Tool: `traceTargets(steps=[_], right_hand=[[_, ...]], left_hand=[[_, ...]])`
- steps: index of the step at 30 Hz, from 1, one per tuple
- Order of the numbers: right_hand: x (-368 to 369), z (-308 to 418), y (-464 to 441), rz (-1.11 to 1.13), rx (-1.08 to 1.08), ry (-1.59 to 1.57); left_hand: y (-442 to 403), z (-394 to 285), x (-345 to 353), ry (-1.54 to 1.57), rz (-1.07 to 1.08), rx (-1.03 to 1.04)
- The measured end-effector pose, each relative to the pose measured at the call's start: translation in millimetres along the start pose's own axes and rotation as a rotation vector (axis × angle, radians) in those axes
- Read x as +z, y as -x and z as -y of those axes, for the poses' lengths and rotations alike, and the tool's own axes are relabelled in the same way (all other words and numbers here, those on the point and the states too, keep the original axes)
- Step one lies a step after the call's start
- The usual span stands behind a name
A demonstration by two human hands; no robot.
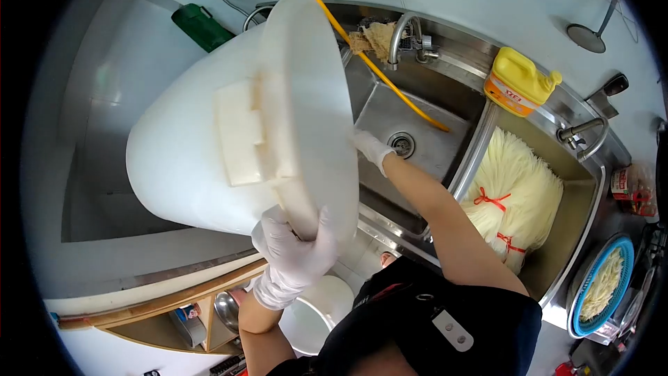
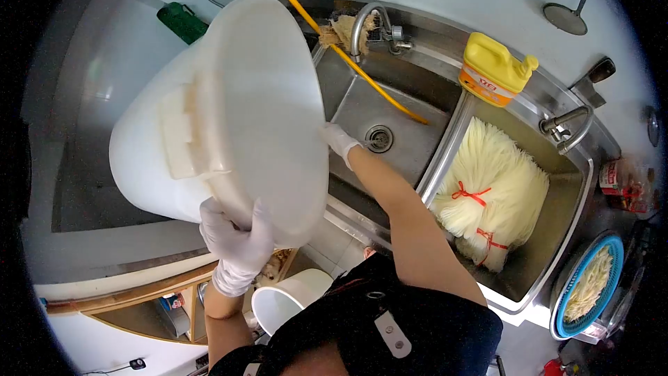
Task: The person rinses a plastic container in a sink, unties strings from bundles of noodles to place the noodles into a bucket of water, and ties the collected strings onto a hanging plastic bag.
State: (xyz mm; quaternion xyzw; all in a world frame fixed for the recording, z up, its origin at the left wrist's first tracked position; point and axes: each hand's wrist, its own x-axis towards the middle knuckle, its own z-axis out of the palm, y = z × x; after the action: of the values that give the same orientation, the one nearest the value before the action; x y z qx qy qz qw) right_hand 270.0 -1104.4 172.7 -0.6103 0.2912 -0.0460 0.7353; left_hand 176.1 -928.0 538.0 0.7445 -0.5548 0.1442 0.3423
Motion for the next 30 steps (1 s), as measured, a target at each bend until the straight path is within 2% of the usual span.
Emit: traceTargets(steps=[2,5,6,9,11,14,17,19,23,26,27,29,30], right_hand=[[3,25,22,-0.071,0.186,-0.231],[-3,-5,-12,0.009,-0.094,0.056],[-6,-5,-14,0.007,-0.079,0.073],[-15,32,23,-0.009,0.216,0.034],[-19,52,36,-0.005,0.313,0.017],[-18,16,4,0.071,0.163,0.080],[-12,-1,-13,0.086,0.105,-0.036],[-10,-17,-26,0.145,-0.068,0.274],[-6,-45,-56,0.199,-0.418,1.093],[7,-35,-51,0.088,-0.378,0.660],[12,-31,-50,0.094,-0.350,0.354],[18,-27,-47,0.110,-0.190,0.003],[19,-17,-38,0.120,-0.121,-0.058]], left_hand=[[-2,2,11,-0.012,0.003,0.036],[-4,5,26,-0.026,-0.002,0.056],[-5,5,29,-0.032,0.007,0.061],[-7,3,37,-0.027,0.039,0.061],[-9,1,41,0.008,0.064,0.041],[-14,-5,44,-0.039,0.131,0.049],[-14,-6,46,-0.022,0.153,0.080],[-12,-7,44,-0.055,0.193,0.062],[-5,-5,42,-0.091,0.223,0.099],[-8,-6,48,-0.032,0.197,0.178],[-8,-8,49,-0.041,0.204,0.198],[-6,-13,50,-0.058,0.219,0.237],[-4,-14,49,-0.080,0.226,0.231]])
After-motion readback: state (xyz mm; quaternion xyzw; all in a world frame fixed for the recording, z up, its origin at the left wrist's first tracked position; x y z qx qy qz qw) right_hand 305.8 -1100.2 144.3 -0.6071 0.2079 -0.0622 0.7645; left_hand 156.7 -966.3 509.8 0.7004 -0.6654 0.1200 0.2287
